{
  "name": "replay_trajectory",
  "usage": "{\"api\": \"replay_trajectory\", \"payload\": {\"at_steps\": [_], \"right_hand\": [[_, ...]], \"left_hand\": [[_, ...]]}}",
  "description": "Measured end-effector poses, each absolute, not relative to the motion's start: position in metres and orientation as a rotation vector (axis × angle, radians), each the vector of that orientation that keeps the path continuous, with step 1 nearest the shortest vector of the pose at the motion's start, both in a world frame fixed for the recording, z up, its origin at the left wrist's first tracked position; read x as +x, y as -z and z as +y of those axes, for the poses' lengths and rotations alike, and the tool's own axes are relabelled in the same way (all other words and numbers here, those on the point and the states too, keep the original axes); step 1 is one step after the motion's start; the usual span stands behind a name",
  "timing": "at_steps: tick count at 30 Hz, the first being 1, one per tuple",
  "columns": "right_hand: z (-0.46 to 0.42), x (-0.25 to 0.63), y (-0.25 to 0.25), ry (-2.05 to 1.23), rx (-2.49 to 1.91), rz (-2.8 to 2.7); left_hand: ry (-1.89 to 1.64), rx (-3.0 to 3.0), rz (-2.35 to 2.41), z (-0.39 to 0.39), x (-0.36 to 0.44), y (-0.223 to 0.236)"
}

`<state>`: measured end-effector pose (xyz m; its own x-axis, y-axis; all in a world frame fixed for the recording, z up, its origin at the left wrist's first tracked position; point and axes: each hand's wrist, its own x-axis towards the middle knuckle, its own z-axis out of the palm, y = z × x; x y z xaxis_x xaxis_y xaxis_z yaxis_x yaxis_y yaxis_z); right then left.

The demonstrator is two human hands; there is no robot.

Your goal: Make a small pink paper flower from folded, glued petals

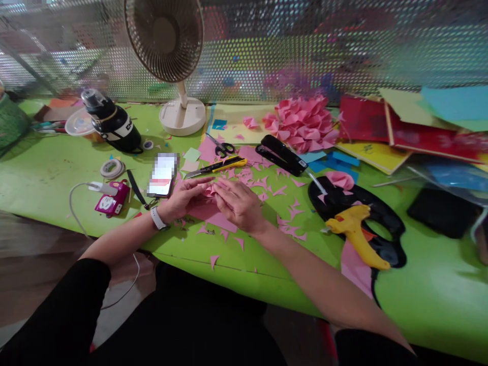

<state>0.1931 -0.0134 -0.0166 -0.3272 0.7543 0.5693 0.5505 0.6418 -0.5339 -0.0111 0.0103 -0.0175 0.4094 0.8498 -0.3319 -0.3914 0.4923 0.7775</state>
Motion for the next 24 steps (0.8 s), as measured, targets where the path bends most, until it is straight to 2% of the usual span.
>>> {"api": "replay_trajectory", "payload": {"at_steps": [10, 14, 20, 24], "right_hand": [[-0.012, 0.195, 0.011, -0.290, -1.060, -2.041], [-0.011, 0.200, 0.005, -0.503, -1.065, -1.820], [-0.011, 0.195, 0.011, -1.010, -1.156, -1.526], [-0.009, 0.192, 0.014, -1.136, -1.154, -1.384]], "left_hand": [[-0.906, 0.725, 0.813, 0.010, -0.009, 0.016], [-0.878, 0.797, 0.818, 0.010, -0.011, 0.015], [-0.868, 1.029, 0.809, 0.009, -0.014, 0.016], [-0.849, 1.061, 0.747, 0.008, -0.018, 0.013]]}}
